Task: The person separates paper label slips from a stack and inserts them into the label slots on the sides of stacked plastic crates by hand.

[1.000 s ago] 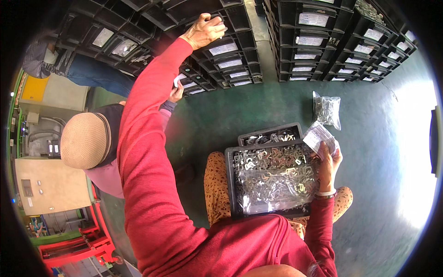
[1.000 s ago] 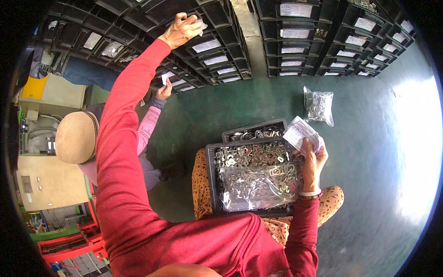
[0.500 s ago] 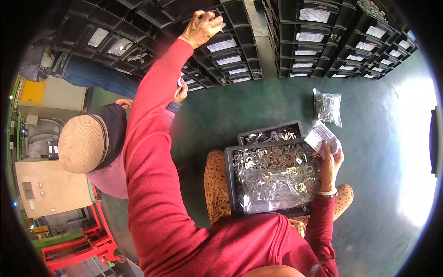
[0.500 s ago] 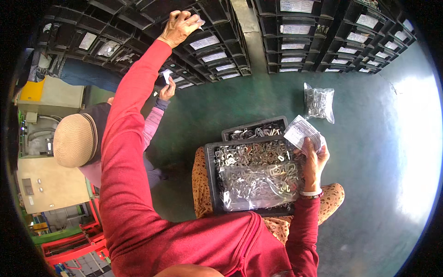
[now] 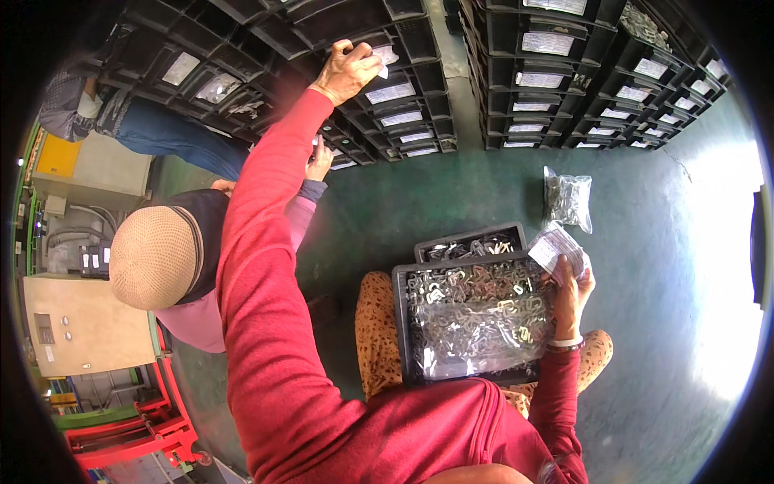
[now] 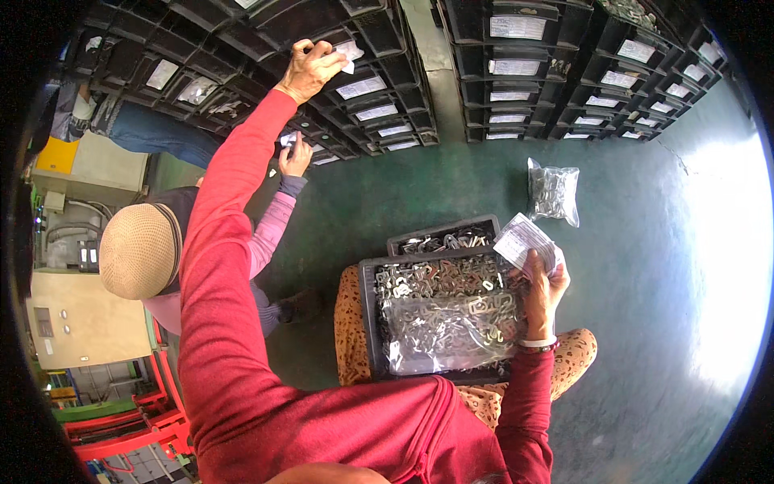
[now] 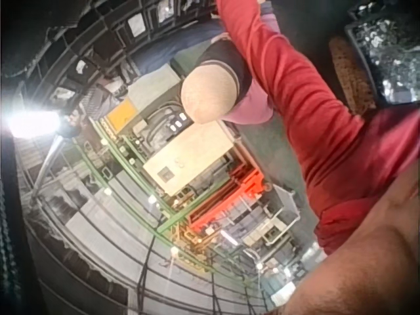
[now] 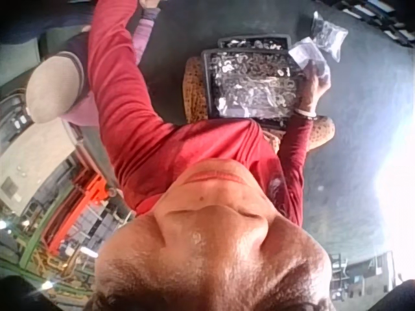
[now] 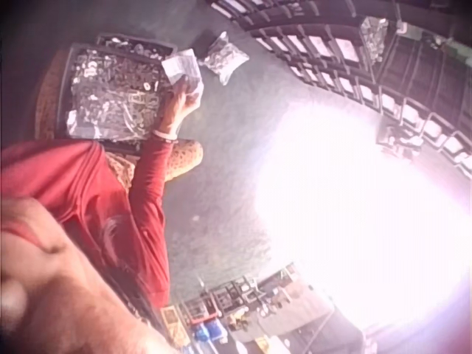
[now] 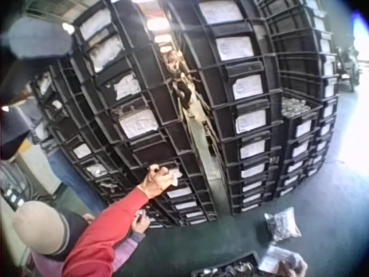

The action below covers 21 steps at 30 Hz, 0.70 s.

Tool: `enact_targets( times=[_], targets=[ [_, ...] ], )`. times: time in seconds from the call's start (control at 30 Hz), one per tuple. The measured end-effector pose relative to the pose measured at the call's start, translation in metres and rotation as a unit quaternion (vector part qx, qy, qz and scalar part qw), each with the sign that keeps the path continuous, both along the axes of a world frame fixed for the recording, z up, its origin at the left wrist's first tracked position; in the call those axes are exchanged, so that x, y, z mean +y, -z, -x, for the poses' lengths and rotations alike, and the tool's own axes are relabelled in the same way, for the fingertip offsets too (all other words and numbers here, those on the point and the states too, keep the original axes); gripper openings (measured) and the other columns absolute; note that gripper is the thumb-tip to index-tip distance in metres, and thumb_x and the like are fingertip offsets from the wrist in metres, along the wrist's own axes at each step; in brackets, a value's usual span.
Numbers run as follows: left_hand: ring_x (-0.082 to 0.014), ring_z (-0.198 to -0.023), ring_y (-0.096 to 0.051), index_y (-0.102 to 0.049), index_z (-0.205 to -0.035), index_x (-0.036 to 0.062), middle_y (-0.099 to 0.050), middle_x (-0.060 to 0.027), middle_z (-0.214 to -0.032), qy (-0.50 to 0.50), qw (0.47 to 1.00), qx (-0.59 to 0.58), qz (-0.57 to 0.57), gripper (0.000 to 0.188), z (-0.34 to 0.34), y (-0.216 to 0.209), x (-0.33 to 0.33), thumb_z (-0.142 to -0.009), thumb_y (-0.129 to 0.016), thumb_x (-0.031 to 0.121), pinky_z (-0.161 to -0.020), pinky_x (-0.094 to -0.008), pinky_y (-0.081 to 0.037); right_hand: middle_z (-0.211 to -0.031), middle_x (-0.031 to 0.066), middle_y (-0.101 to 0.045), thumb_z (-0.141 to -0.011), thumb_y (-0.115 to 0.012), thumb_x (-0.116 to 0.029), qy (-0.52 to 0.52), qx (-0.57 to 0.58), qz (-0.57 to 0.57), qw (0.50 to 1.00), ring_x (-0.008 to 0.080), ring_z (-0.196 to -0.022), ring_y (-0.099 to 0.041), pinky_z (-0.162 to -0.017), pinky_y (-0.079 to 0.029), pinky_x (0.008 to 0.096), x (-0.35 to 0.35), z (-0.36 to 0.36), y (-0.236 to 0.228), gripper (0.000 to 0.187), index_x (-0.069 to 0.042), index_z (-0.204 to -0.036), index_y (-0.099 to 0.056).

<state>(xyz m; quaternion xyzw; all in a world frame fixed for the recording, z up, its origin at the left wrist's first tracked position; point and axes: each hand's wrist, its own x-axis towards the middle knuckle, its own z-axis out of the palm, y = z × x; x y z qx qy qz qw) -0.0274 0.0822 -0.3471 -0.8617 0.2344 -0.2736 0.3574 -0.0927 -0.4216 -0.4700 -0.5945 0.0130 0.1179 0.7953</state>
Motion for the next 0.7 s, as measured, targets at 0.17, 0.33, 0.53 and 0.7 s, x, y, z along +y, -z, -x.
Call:
enact_targets(
  times=[0.17,0.33,0.53,0.7],
  targets=[
    [-0.0078,-0.092,-0.048,-0.067,-0.090,0.0218,-0.062,0.0130,-0.096,0.005,1.000,-0.004,0.010,0.021,0.009,-0.001,0.006,-0.070,-0.059,0.018,-0.085,-0.0345,-0.027,-0.079,0.0073,-0.062,-0.086,-0.058,-0.008,-0.001,0.002,-0.008,1.000,0.0128,-0.056,-0.057,-0.049,-0.047,0.0231,0.002,-0.002,0.001,0.017,0.002,-0.100,-0.055],
    [-0.0076,-0.096,-0.048,-0.067,-0.090,0.0225,-0.061,0.0144,-0.098,0.021,0.999,-0.012,0.020,0.021,0.019,-0.008,0.017,-0.071,-0.058,0.019,-0.085,-0.0346,-0.028,-0.075,0.0073,-0.062,-0.087,-0.057,-0.008,0.014,-0.015,0.012,1.000,0.0114,-0.053,-0.056,-0.048,-0.044,0.0213,0.000,-0.004,0.002,0.015,0.001,-0.098,-0.055],
    [-0.0100,-0.094,-0.047,-0.066,-0.098,0.0231,-0.059,0.0136,-0.103,0.054,0.998,0.014,0.027,0.029,0.005,-0.010,0.007,-0.074,-0.055,0.013,-0.086,-0.0297,-0.030,-0.075,0.0068,-0.062,-0.087,-0.056,-0.007,0.008,-0.002,-0.013,1.000,0.0114,-0.053,-0.056,-0.048,-0.044,0.0216,0.003,-0.001,0.001,0.014,0.002,-0.098,-0.055],
    [-0.0098,-0.096,-0.048,-0.066,-0.097,0.0217,-0.060,0.0119,-0.104,0.046,0.999,0.002,0.010,0.027,-0.008,-0.014,0.009,-0.072,-0.058,0.016,-0.085,-0.0299,-0.030,-0.081,0.0082,-0.062,-0.086,-0.058,-0.006,-0.003,-0.006,-0.004,1.000,0.0130,-0.059,-0.057,-0.052,-0.047,0.0234,0.002,0.000,0.002,0.018,0.002,-0.101,-0.054]
  ],
)
